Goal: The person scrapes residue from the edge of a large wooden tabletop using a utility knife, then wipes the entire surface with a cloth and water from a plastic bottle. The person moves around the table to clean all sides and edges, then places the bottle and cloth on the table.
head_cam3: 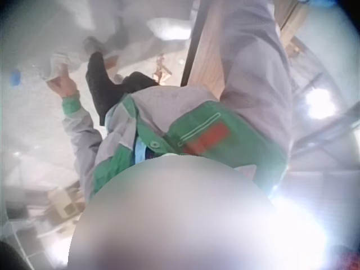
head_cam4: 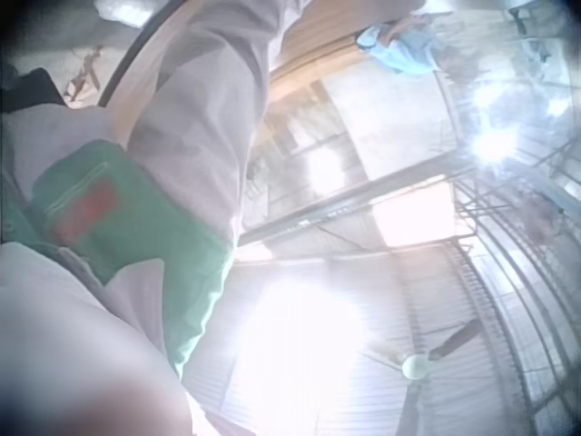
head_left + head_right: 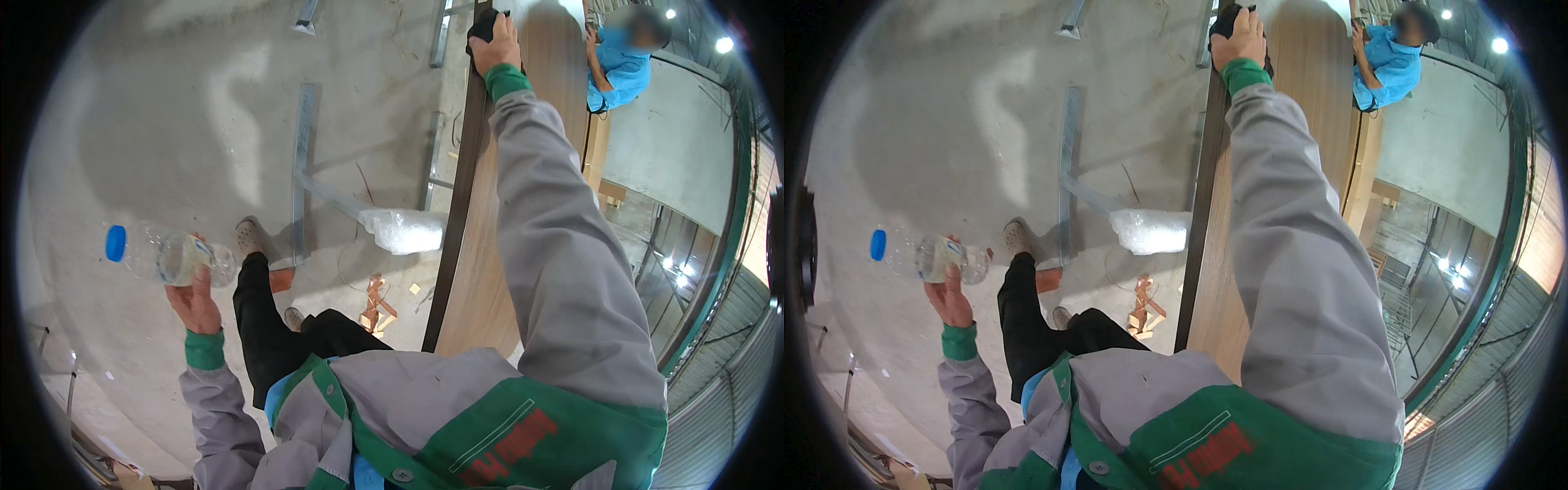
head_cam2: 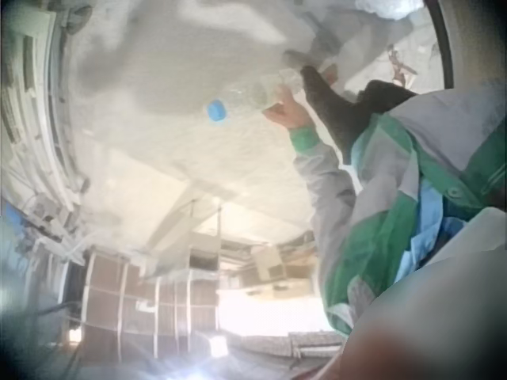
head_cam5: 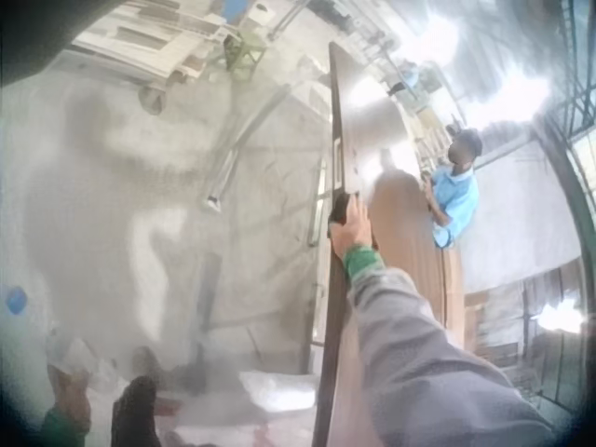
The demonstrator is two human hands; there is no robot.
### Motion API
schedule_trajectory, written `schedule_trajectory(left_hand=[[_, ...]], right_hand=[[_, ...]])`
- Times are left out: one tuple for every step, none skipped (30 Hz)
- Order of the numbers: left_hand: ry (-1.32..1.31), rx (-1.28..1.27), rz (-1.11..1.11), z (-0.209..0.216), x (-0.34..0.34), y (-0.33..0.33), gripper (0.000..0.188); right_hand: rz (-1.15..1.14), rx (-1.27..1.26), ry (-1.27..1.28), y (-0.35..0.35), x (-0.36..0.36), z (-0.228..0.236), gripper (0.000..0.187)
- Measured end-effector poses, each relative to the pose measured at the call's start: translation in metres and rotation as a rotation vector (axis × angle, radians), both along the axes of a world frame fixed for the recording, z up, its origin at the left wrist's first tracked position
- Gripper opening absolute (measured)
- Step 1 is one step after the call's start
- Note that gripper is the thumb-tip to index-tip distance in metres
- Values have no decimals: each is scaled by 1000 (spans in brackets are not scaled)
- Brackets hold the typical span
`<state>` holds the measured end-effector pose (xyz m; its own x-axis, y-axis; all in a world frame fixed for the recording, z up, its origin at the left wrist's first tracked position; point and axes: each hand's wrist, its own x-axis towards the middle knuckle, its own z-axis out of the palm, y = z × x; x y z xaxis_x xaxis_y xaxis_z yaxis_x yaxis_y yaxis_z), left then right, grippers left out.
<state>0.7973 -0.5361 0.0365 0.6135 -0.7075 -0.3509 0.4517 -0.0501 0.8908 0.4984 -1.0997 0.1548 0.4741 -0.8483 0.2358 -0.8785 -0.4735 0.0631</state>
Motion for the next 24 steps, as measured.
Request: schedule_trajectory(left_hand=[[-21,14,15,2,8,-5,62],[-41,23,30,4,14,-6,63],[-45,7,32,2,20,-7,64],[-49,25,43,2,21,-5,64],[-59,45,71,4,22,1,64],[-69,47,81,4,26,-1,64],[-56,36,100,1,24,-4,64],[-43,33,121,1,21,-4,65],[-26,33,124,1,19,-3,65],[-31,43,120,2,18,-5,65],[-35,56,128,2,16,-5,65],[-41,74,127,2,14,-5,66],[-52,70,124,-1,14,-5,66],[-58,71,123,-6,11,-2,66],[-66,75,121,-10,7,2,67],[-67,80,112,-11,4,2,67],[-71,84,108,-12,2,2,67],[-71,54,69,-13,3,-4,68],[-80,81,104,-9,-6,2,66],[-80,50,79,-9,-7,-4,65],[-83,17,60,-15,-5,-6,64],[-121,11,52,-21,-3,-2,62],[-152,7,31,-27,-3,3,61],[-179,6,8,-28,-8,8,60]], right_hand=[[19,31,-25,5,2,-4,81],[37,57,-49,17,2,-4,81],[33,60,-47,47,-9,-9,79],[33,64,-43,99,-24,-13,78],[29,136,-96,161,-23,-6,76],[-4,183,-116,218,-41,1,76],[-96,220,-97,274,-67,4,80],[-202,242,22,323,-89,4,83],[-177,236,42,327,-89,9,84],[-158,230,57,330,-88,12,84],[-125,226,75,328,-84,14,85],[-91,213,64,304,-73,15,83],[-61,202,53,258,-58,13,82],[41,120,18,204,-49,3,79],[70,79,-51,146,-22,-4,77],[100,30,14,80,-9,-12,82],[120,1,-107,23,14,-16,71],[-10,-82,-26,-53,0,-17,62],[-21,65,-24,-77,60,-9,65],[-185,45,1,-119,56,-3,59],[-343,24,20,-161,48,1,55],[-264,-107,159,-171,49,-8,46],[-244,-64,290,-173,46,-7,43],[-221,-20,423,-166,47,-3,40]])
